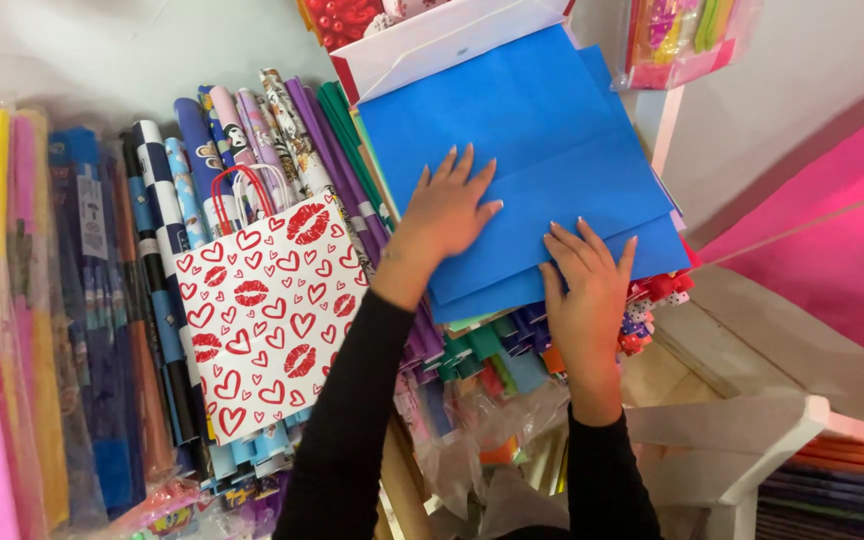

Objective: Picking up various colored gift bags and a box of paper and placing them into a black plastic bag.

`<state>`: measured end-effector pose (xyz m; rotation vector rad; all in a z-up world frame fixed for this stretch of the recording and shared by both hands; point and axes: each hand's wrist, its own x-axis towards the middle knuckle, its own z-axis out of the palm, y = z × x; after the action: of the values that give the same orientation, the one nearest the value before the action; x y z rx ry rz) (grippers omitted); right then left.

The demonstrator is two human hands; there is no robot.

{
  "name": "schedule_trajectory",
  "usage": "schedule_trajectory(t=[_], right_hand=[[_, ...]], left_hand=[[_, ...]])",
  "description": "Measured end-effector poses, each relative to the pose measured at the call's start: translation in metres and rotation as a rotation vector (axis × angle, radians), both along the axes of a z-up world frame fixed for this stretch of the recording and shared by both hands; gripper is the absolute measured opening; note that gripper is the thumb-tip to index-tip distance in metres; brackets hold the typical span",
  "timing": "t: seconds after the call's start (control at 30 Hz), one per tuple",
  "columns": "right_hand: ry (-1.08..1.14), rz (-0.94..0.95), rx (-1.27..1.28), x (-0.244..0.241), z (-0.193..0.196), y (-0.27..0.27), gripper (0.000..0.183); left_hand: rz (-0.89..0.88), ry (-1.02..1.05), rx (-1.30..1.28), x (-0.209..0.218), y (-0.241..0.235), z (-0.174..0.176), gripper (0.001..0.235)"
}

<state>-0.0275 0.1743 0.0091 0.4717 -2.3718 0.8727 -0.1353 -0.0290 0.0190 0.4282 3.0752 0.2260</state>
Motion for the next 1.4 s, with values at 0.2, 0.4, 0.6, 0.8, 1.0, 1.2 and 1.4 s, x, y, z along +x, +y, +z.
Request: schedule_trajectory(t=[0.2,0.4,0.6,0.8,1.0,1.2,1.4], right_hand=[[-0.102,0.000,0.007,0.013,-0.023,-0.003,0.039],[-0.148,-0.029,0.104,0.071,-0.020,0.009,0.049],[-0.221,-0.278,0.137,0.177,-0.020,0.022,0.047],[-0.293,-0.392,0.221,0.286,-0.043,0.011,0.053],[-0.332,-0.623,0.245,0.403,-0.028,0.042,0.051],[-0.437,-0.975,0.161,0.526,-0.005,0.092,0.053],[-0.587,-1.343,0.029,0.701,-0.006,0.140,0.054]], left_hand=[[-0.024,0.087,0.171,0.148,0.025,0.019,0.067],[-0.006,0.288,0.098,0.223,0.013,0.012,0.065],[-0.252,0.123,0.231,0.302,0.006,0.011,0.057],[-0.353,0.195,0.213,0.339,0.007,-0.011,0.068],[-0.586,0.174,0.277,0.390,0.084,0.000,0.070],[-1.070,0.084,0.343,0.504,0.198,-0.004,0.068],[-1.451,-0.060,0.193,0.650,0.314,-0.024,0.073]])
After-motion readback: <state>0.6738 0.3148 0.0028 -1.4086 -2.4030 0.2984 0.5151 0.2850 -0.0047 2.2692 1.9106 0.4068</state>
